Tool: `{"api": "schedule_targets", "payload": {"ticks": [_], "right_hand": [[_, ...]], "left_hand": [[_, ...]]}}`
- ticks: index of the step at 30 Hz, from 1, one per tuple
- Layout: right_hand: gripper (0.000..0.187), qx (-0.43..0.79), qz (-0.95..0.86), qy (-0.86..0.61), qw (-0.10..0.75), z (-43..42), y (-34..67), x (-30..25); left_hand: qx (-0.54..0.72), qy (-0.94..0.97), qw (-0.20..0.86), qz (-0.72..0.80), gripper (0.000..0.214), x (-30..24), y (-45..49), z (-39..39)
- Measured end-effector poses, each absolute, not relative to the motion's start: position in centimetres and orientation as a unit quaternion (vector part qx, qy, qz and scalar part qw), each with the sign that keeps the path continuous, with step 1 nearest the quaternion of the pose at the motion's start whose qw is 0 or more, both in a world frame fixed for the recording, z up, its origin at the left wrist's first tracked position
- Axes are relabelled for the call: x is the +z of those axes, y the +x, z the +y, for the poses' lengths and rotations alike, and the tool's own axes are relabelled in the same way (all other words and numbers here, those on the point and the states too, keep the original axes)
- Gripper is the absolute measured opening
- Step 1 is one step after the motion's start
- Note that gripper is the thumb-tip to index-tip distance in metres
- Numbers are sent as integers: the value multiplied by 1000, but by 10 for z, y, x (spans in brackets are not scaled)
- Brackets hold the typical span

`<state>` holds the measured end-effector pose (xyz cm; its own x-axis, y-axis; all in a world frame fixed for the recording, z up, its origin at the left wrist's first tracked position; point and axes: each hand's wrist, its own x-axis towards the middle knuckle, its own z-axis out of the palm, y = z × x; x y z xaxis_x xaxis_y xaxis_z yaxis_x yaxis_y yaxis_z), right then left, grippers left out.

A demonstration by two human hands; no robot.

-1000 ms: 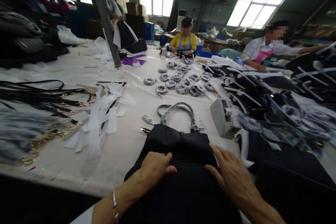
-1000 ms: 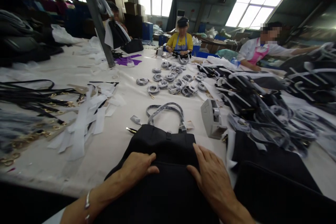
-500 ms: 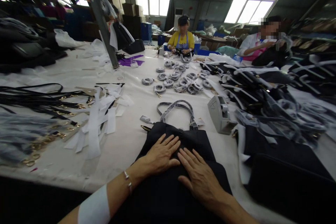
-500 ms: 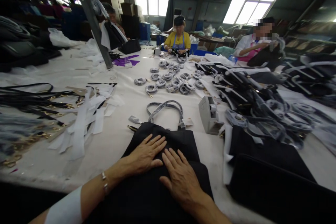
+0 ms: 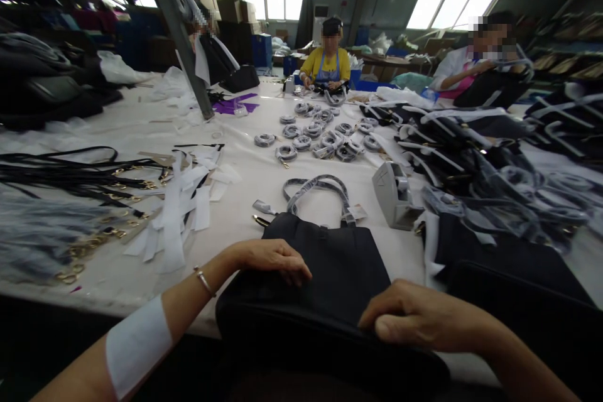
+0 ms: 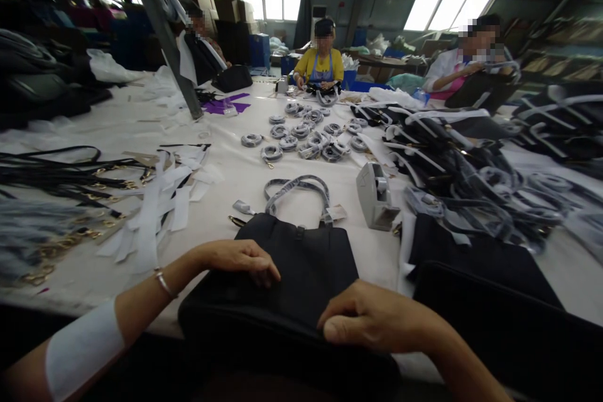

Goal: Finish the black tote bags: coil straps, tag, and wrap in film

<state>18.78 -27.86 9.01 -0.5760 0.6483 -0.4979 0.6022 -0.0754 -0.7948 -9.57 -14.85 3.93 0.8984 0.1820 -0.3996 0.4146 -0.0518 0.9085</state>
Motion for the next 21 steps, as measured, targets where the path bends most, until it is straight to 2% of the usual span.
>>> {"api": "schedule_targets", "payload": {"ticks": [2,5,8,10,13,15,17,21], "right_hand": [[58,647,-645,-403,44,-276,195,89],[58,694,-578,-417,103,-283,202,58],[64,757,-416,-485,140,-303,211,21],[70,786,-353,-483,156,-316,219,10],[79,794,-375,-448,166,-327,228,20],[89,784,-414,-440,146,-331,228,35],[89,743,-466,-467,113,-336,224,47],[64,617,-530,-573,104,-355,215,38]], "left_hand": [[-102,679,711,156,57,36,-97,-156],[-107,688,705,135,66,24,-101,-173],[-99,696,692,165,72,14,-113,-188],[-90,635,736,218,69,11,-124,-196],[-66,502,811,292,67,13,-144,-203],[-44,471,826,306,68,18,-162,-207],[-34,509,805,303,67,25,-184,-214],[-47,676,634,373,77,31,-219,-244]]}}
